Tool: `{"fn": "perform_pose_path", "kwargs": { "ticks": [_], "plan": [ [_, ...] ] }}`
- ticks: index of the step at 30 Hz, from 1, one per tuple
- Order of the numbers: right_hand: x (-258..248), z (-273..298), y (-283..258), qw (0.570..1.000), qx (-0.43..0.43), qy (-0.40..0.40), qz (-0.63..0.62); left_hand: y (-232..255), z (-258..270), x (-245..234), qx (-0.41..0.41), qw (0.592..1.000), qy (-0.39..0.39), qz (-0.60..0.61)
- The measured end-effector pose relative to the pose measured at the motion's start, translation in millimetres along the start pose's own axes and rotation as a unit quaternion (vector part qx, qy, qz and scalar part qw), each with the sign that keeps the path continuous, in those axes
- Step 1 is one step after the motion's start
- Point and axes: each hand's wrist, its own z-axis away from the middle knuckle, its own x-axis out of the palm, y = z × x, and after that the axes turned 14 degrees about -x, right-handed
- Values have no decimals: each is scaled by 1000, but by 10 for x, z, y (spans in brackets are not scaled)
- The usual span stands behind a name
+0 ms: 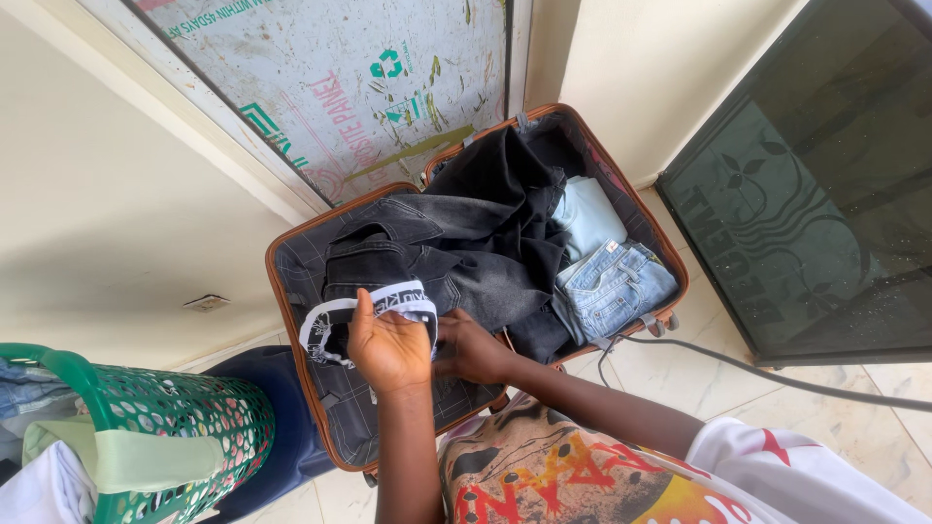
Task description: The person picks up various items of clothing from a laundry basket and places them into an open suitcase, folding and arranging the garments to fit.
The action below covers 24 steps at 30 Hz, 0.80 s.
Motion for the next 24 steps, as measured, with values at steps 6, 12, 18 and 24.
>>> {"fn": "perform_pose_path", "kwargs": {
  "ticks": [6,12,18,24],
  "plan": [
    [-473,-24,-446,980,-31,183,74,645,261,331,-36,829,252,-498],
    [-1024,-96,-1099,870,-217,223,383,535,348,121,276,482,290,-779],
    [-1559,42,-1246,894,-97,339,276,744,74,-141,6,814,251,-524],
    [-1850,203,-1329,800,-113,442,390,814,55,182,113,780,251,-563]
  ]
}}
